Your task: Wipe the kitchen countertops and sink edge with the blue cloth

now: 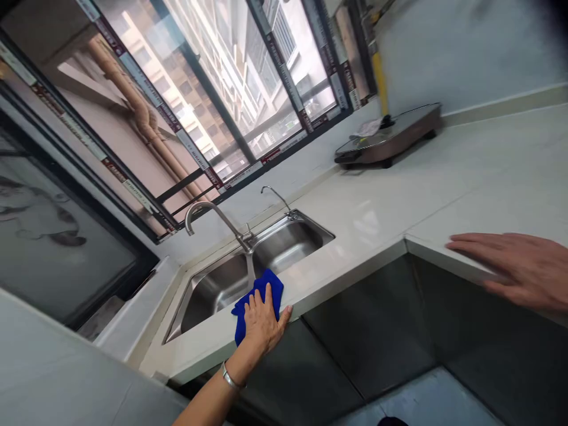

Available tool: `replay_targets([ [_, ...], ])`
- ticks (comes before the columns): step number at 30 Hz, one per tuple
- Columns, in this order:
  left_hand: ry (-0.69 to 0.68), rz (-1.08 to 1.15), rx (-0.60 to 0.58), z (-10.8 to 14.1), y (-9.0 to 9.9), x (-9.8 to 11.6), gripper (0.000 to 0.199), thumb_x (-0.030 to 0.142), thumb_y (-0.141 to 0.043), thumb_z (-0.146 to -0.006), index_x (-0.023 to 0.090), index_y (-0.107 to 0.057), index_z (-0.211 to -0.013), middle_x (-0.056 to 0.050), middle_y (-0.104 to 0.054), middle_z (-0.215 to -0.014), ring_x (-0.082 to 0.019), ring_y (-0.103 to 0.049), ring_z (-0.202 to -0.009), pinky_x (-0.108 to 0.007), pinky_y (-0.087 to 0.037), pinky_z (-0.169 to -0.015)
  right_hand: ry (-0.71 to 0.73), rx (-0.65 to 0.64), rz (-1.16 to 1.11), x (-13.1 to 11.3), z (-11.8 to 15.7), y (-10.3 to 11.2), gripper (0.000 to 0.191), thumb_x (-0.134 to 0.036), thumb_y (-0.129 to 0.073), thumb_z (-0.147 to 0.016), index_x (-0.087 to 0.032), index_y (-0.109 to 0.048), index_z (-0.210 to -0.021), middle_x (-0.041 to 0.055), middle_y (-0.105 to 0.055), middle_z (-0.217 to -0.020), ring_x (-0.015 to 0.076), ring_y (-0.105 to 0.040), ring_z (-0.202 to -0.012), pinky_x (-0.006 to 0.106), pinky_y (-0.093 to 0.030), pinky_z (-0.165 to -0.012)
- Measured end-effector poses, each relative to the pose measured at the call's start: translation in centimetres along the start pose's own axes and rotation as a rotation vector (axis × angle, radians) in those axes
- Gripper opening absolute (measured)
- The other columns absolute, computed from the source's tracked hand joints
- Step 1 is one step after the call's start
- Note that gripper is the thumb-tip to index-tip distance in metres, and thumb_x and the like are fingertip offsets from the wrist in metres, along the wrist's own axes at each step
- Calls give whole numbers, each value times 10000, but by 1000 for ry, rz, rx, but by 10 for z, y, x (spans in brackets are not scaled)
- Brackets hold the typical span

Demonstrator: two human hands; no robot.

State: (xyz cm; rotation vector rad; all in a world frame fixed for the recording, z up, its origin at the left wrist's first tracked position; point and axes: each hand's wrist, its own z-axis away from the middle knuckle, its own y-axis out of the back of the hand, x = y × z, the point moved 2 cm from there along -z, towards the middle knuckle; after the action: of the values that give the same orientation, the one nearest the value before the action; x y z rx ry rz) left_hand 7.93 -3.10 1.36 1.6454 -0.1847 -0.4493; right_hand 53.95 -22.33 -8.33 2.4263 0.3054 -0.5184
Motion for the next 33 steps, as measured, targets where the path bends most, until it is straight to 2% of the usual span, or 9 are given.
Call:
replay_targets([
  [3,-144,54,56,-11,5,38,934,785,-229,-876,186,-163,-1589,-233,-288,-1610,-454,-263,-1482,-626,-271,-1184,121,-121,84,6,0,1,647,-688,-460,-843,-276,-687,-1288,143,-627,-1358,342,-595,-1206,570,-394,-1009],
  [5,-238,66,64,-20,10,65,952,794,-276,-863,191,-157,-1590,-229,-271,-1617,-456,-248,-1487,-628,-257,-1195,110,-141,130,3,0,3,564,-512,-482,-848,-252,-657,-1317,136,-588,-1409,334,-562,-1250,557,-380,-1039],
  [7,-346,70,58,-30,15,91,1003,813,-353,-835,192,-139,-1593,-227,-241,-1629,-451,-209,-1500,-625,-232,-1210,89,-191,160,-4,0,4,565,-390,-494,-807,-233,-636,-1331,136,-561,-1437,330,-529,-1290,540,-370,-1063],
  [11,-571,97,39,-54,27,141,1063,833,-445,-793,216,-117,-1595,-211,-195,-1647,-438,-150,-1518,-618,-180,-1232,33,-285,209,-18,-4,12,609,-317,-497,-776,-252,-578,-1376,107,-520,-1481,328,-481,-1347,541,-349,-1117],
  [14,-674,150,43,-74,33,175,921,809,-316,-860,265,-161,-1587,-161,-201,-1657,-402,-143,-1529,-606,-158,-1243,-4,-352,228,-27,-9,18,643,-326,-513,-761,-277,-534,-1401,77,-498,-1500,341,-455,-1372,570,-338,-1140],
  [18,-749,209,41,-97,41,219,746,703,-138,-943,310,-224,-1571,-113,-219,-1659,-336,-142,-1541,-567,-142,-1257,-33,-415,269,-40,-13,25,679,-284,-535,-735,-281,-503,-1413,57,-473,-1522,330,-421,-1405,549,-329,-1166],
  [23,-816,256,10,-124,50,266,703,684,-148,-954,347,-237,-1564,-89,-218,-1663,-341,-139,-1541,-573,-146,-1252,-36,-389,333,-51,-12,28,694,-226,-518,-726,-247,-481,-1418,84,-463,-1529,297,-434,-1402,543,-347,-1164],
  [28,-860,287,-2,-156,55,299,657,678,-185,-955,399,-272,-1544,-46,-226,-1663,-335,-158,-1536,-556,-163,-1248,-15,-371,349,-54,-8,31,682,-224,-517,-768,-260,-451,-1446,76,-457,-1531,287,-442,-1395,543,-387,-1144],
  [33,-831,298,18,-195,54,322,642,661,-212,-956,403,-281,-1540,-39,-236,-1659,-329,-172,-1532,-536,-143,-1252,-20,-356,364,-53,-7,33,712,-206,-527,-756,-286,-448,-1459,61,-446,-1540,295,-434,-1400,544,-404,-1134],
])
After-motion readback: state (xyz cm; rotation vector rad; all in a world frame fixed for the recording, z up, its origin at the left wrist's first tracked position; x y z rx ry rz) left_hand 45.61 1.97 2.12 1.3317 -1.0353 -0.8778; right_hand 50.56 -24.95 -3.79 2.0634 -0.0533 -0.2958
